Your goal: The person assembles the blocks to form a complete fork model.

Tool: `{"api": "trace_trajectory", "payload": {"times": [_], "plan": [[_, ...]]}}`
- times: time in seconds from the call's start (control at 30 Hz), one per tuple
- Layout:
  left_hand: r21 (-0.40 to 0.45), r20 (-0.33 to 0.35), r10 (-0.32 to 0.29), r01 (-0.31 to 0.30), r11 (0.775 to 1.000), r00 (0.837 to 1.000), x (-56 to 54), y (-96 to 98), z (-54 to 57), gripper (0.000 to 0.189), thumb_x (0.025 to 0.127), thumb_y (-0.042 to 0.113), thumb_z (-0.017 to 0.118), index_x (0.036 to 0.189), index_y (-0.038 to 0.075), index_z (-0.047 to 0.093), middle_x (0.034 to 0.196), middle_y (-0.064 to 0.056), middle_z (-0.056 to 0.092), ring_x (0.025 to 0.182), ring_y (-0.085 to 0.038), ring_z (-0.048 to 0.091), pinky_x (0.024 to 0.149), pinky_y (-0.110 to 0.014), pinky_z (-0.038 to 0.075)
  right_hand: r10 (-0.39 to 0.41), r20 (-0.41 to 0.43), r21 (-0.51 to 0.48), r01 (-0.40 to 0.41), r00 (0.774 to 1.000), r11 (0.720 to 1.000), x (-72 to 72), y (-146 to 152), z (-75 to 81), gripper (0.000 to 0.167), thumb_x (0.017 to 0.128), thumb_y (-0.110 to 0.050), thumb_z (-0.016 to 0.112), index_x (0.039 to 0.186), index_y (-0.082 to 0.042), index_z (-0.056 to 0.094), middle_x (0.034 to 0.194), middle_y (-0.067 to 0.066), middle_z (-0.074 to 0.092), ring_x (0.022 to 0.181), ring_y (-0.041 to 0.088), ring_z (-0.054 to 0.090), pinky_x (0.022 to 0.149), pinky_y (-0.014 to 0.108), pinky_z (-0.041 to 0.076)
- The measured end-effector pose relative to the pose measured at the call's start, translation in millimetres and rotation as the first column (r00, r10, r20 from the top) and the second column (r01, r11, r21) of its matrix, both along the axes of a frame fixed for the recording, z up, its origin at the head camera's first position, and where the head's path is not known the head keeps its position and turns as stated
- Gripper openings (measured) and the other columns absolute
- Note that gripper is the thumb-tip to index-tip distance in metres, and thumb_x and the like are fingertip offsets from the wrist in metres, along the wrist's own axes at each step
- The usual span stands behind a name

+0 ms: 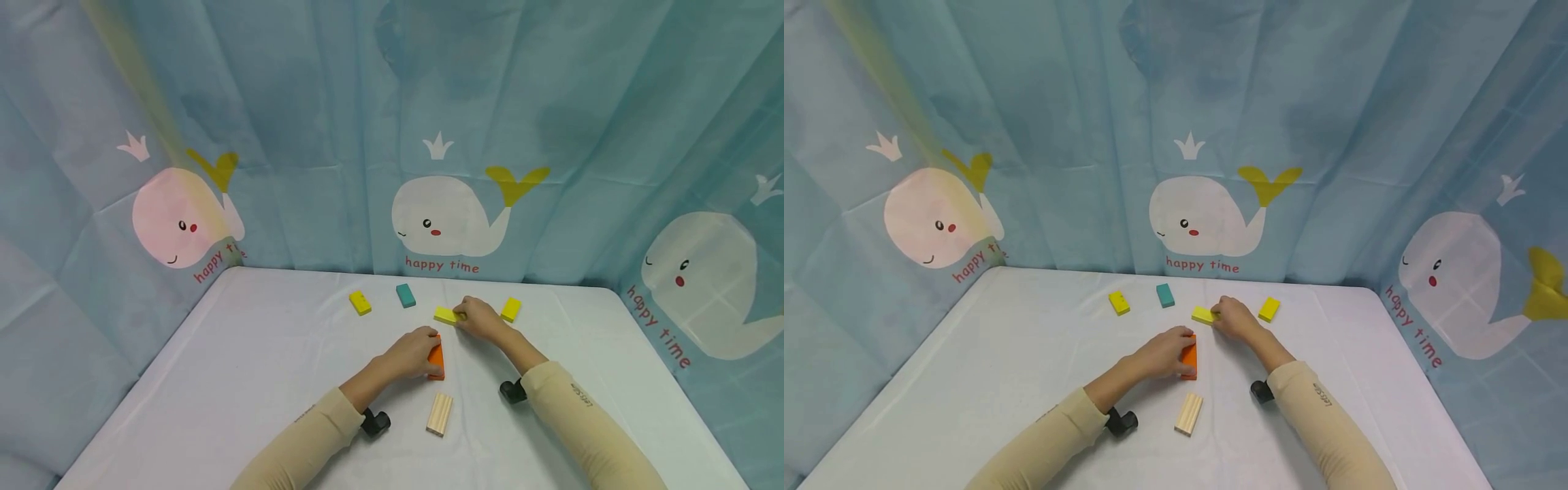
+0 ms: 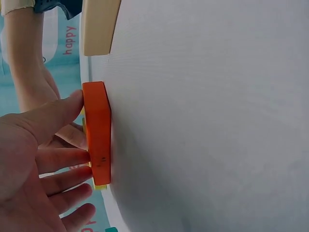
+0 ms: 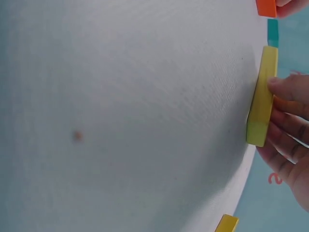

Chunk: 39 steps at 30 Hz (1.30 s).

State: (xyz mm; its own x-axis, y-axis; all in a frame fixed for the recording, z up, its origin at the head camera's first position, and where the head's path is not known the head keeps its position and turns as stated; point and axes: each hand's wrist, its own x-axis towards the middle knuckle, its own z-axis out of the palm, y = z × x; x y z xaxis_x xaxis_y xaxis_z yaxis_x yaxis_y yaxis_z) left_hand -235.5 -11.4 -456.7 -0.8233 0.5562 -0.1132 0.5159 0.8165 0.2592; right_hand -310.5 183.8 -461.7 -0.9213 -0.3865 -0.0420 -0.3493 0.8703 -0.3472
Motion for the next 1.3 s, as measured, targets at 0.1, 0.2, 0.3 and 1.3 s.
{"api": "trace_trajectory", "payload": {"times": [0.1, 0.2, 0.3, 1.3], "plan": [[-0.001, -0.017, 0.004, -0.004, 1.0, 1.0, 0.5, 0.5, -1.0, 0.06, 0.083, 0.045, 0.075, 0.13, 0.01, 0.062, 0.14, -0.005, 0.054, 0.126, -0.018, 0.051, 0.106, -0.032, 0.044, -0.002, -0.004, 0.004, 0.002, 1.0, 1.0, 0.6, -0.7, -0.3, 0.032, 0.089, -0.012, 0.069, 0.117, 0.004, 0.068, 0.101, 0.012, 0.064, 0.091, 0.022, 0.059, 0.089, 0.041, 0.052], [-0.005, -0.017, 0.012, -0.012, 1.0, 1.0, 0.5, 1.1, -1.4, 0.06, 0.083, 0.045, 0.075, 0.129, 0.01, 0.063, 0.139, -0.005, 0.054, 0.125, -0.018, 0.051, 0.105, -0.033, 0.044, 0.003, -0.009, 0.015, -0.003, 1.0, 1.0, 0.5, -0.9, 0.0, 0.033, 0.089, -0.012, 0.069, 0.117, 0.004, 0.068, 0.102, 0.013, 0.064, 0.092, 0.023, 0.06, 0.09, 0.041, 0.052], [-0.006, -0.012, 0.019, -0.019, 1.0, 1.0, 0.7, 1.6, -1.2, 0.06, 0.083, 0.045, 0.075, 0.13, 0.01, 0.062, 0.139, -0.004, 0.054, 0.124, -0.018, 0.052, 0.105, -0.032, 0.044, 0.003, -0.001, 0.017, -0.003, 1.0, 1.0, 0.2, -0.2, 0.4, 0.034, 0.089, -0.012, 0.068, 0.118, 0.004, 0.067, 0.103, 0.013, 0.064, 0.092, 0.023, 0.06, 0.089, 0.041, 0.052], [0.023, 0.004, 0.037, -0.037, 0.999, 0.999, 3.3, 1.4, 1.4, 0.059, 0.082, 0.041, 0.077, 0.129, 0.008, 0.062, 0.139, -0.006, 0.055, 0.121, -0.019, 0.056, 0.105, -0.034, 0.046, 0.039, 0.061, 0.03, -0.041, 0.997, 0.999, -4.0, 3.7, 4.5, 0.036, 0.086, -0.009, 0.069, 0.12, 0.002, 0.067, 0.104, 0.011, 0.065, 0.088, 0.021, 0.055, 0.089, 0.041, 0.051]]}}
